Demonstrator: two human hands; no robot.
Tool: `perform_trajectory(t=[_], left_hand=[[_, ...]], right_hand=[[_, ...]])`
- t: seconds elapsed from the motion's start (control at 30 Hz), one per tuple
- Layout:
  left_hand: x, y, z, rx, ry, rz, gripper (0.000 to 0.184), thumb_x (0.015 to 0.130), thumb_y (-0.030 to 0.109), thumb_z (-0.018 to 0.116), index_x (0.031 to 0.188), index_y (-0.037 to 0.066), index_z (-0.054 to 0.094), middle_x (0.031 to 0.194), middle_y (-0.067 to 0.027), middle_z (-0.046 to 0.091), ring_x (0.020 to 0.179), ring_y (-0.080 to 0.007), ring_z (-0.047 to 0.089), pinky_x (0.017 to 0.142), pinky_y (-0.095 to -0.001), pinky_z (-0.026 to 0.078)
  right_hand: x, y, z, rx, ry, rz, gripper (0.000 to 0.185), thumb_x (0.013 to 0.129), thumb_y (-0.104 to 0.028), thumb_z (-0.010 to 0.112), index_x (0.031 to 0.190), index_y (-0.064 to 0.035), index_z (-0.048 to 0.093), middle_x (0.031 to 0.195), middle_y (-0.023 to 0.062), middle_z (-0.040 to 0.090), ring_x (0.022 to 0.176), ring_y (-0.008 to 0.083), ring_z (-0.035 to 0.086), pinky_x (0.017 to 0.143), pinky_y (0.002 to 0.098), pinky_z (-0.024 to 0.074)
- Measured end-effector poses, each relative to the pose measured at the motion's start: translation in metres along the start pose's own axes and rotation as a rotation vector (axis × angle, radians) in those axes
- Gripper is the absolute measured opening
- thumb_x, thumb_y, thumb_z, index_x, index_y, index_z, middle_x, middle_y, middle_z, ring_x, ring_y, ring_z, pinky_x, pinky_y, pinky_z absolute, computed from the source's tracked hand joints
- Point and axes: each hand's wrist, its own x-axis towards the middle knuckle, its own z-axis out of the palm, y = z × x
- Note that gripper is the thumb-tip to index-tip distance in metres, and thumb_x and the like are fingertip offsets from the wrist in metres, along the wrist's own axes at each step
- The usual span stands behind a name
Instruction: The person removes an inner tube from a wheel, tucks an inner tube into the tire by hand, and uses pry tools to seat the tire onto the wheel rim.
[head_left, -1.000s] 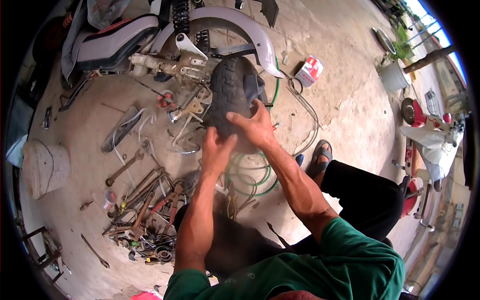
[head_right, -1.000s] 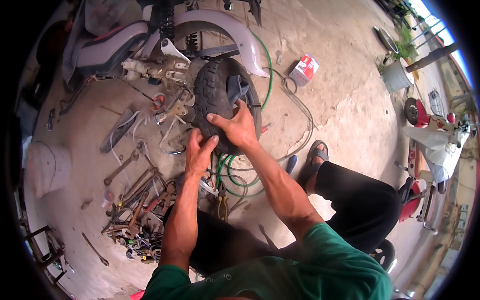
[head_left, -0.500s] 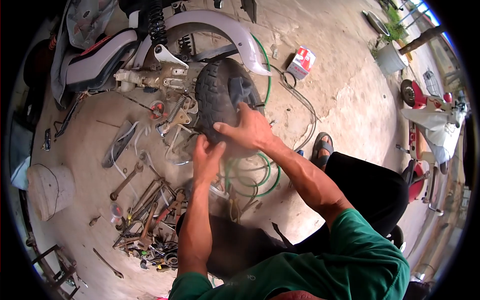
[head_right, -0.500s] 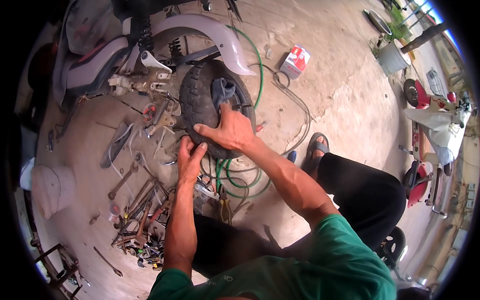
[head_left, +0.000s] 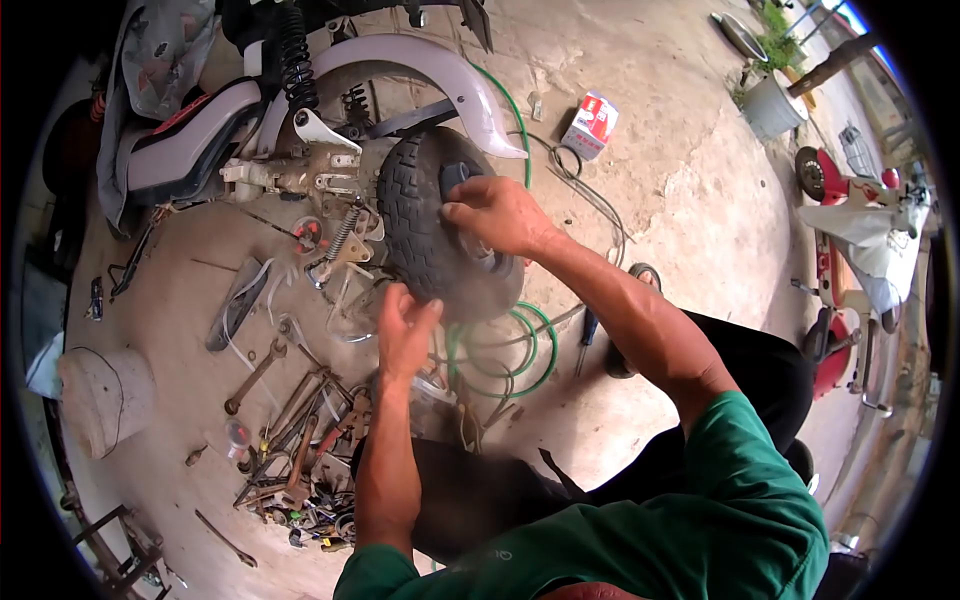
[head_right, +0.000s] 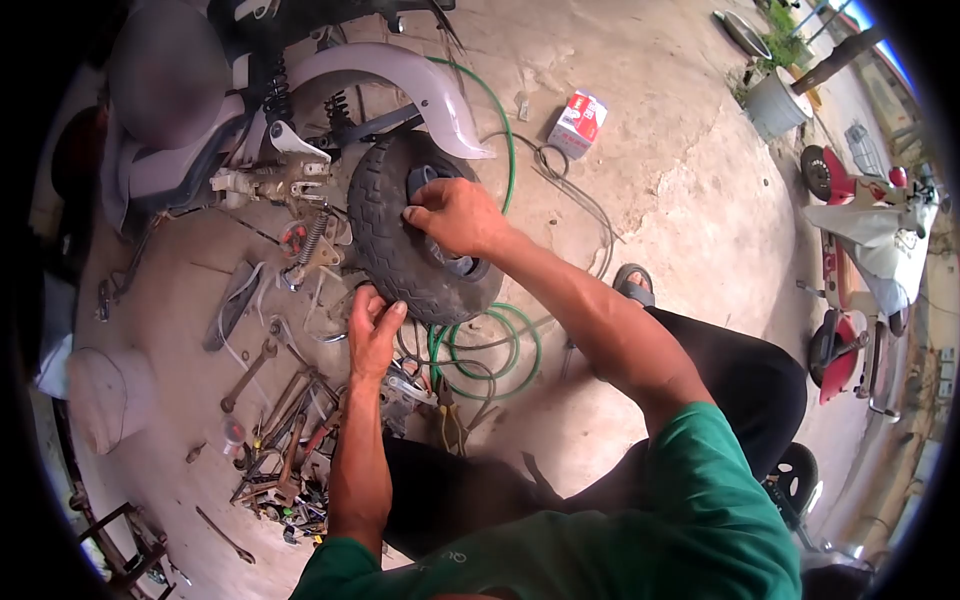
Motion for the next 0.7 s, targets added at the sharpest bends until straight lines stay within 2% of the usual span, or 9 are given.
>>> perform_trajectory(t=[0.2,0.3,0.4,0.5,0.7], left_hand=[[-0.003,0.005,0.002,-0.012,-0.009,0.018,0.040,0.093,0.012,0.070,0.126,-0.003,0.052,0.117,-0.0136,0.066,0.105,-0.0196,0.062,0.093,-0.0346,0.049],[0.000,0.006,0.000,0.005,-0.022,-0.008,0.041,0.094,0.014,0.069,0.127,-0.003,0.051,0.119,-0.0148,0.066,0.107,-0.0198,0.061,0.095,-0.0343,0.049],[-0.002,0.007,0.000,0.013,-0.012,-0.019,0.042,0.096,0.018,0.068,0.126,-0.004,0.050,0.122,-0.0166,0.065,0.109,-0.0194,0.061,0.097,-0.0338,0.047],[-0.001,0.002,0.000,0.018,-0.011,0.001,0.042,0.096,0.018,0.069,0.126,-0.004,0.050,0.122,-0.0165,0.066,0.109,-0.0195,0.061,0.097,-0.0341,0.048],[-0.001,0.003,-0.002,-0.028,-0.017,-0.003,0.042,0.095,0.018,0.071,0.125,-0.004,0.051,0.114,-0.0122,0.066,0.101,-0.0164,0.060,0.091,-0.0320,0.048]], right_hand=[[0.009,0.019,0.016,0.003,0.120,0.038,0.025,0.078,-0.021,0.083,0.089,-0.0026,0.070,0.083,0.0167,0.073,0.084,0.0312,0.073,0.079,0.0394,0.0568],[0.010,0.017,0.023,-0.039,0.202,0.037,0.031,0.076,-0.024,0.085,0.086,-0.0034,0.063,0.082,0.0176,0.072,0.082,0.0329,0.073,0.077,0.0421,0.0564],[0.006,0.007,0.022,-0.175,0.291,0.092,0.038,0.075,-0.027,0.086,0.092,-0.0028,0.062,0.084,0.0194,0.072,0.085,0.0362,0.072,0.078,0.0442,0.0563],[0.007,0.016,0.026,-0.200,0.320,-0.004,0.044,0.074,-0.032,0.088,0.094,-0.0025,0.061,0.087,0.0207,0.072,0.087,0.0388,0.072,0.080,0.0465,0.0560],[0.020,0.028,0.024,-0.222,0.253,0.076,0.049,0.074,-0.037,0.089,0.096,-0.0034,0.061,0.091,0.0205,0.073,0.092,0.0405,0.071,0.082,0.0476,0.0558]])
